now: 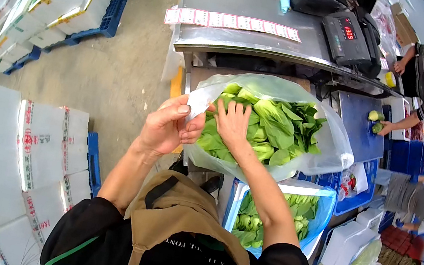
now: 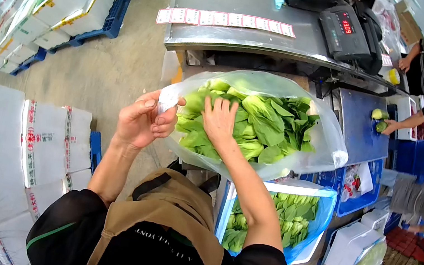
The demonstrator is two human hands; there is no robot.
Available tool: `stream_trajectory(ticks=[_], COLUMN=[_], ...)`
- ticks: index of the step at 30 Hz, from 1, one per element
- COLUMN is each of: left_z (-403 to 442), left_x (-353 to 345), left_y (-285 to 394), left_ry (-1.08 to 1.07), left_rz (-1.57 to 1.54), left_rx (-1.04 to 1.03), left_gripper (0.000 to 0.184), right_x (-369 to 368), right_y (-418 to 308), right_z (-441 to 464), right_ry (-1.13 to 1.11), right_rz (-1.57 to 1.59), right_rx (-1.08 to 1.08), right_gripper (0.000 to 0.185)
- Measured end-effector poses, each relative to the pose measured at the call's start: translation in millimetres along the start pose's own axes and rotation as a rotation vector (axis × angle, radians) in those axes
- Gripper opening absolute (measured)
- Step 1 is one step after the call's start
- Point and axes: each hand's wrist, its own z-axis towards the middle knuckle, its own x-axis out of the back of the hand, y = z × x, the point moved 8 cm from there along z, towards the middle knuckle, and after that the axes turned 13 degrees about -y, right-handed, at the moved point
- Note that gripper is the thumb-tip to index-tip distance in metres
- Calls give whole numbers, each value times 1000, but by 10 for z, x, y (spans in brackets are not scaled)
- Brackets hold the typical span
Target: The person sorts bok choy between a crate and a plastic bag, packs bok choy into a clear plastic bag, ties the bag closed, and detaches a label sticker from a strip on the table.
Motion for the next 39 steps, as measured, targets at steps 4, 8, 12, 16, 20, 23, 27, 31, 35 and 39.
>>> stream_trajectory(ticks=[4,8,12,16,20,23,27,31,35,39], left_z=[124,195,124,141,92,52,89,91,87,12], left_x=[-347,-443,-523,-147,-19,-105,-109,13,2,7], left_y=[-47,-209,-282,-183,-238,-328,-347,-278,-259,-177], left_ry=[-104,-137,-213,23,-24,-35,59,254,470,653], left_rz=[58,89,35,229,280,418,595,833,993,1267], left_rx=[49,119,180,66,86,115,81,77,33,56], left_gripper=[64,67,65,57,51,50,41,39,43,50], right_x=[-284,-507,-538,-382,-187,84,669,449,-1311,-2065], right_y=[107,198,208,173,218,319,739,1420,2134,2506], right_z=[-183,-121,-126,-145,-289,-695,-2063,-4155,-6365,-7806], right_ry=[60,122,-51,128,144,262,728,921,528,280], right_rz=[22,55,95,222,333,441,559,626,388,210], right_rx=[-38,-24,-49,-65,-27,-42,-124,-781,-1454,-1658], right_gripper=[51,51,51,44,41,28,23,30,42,44])
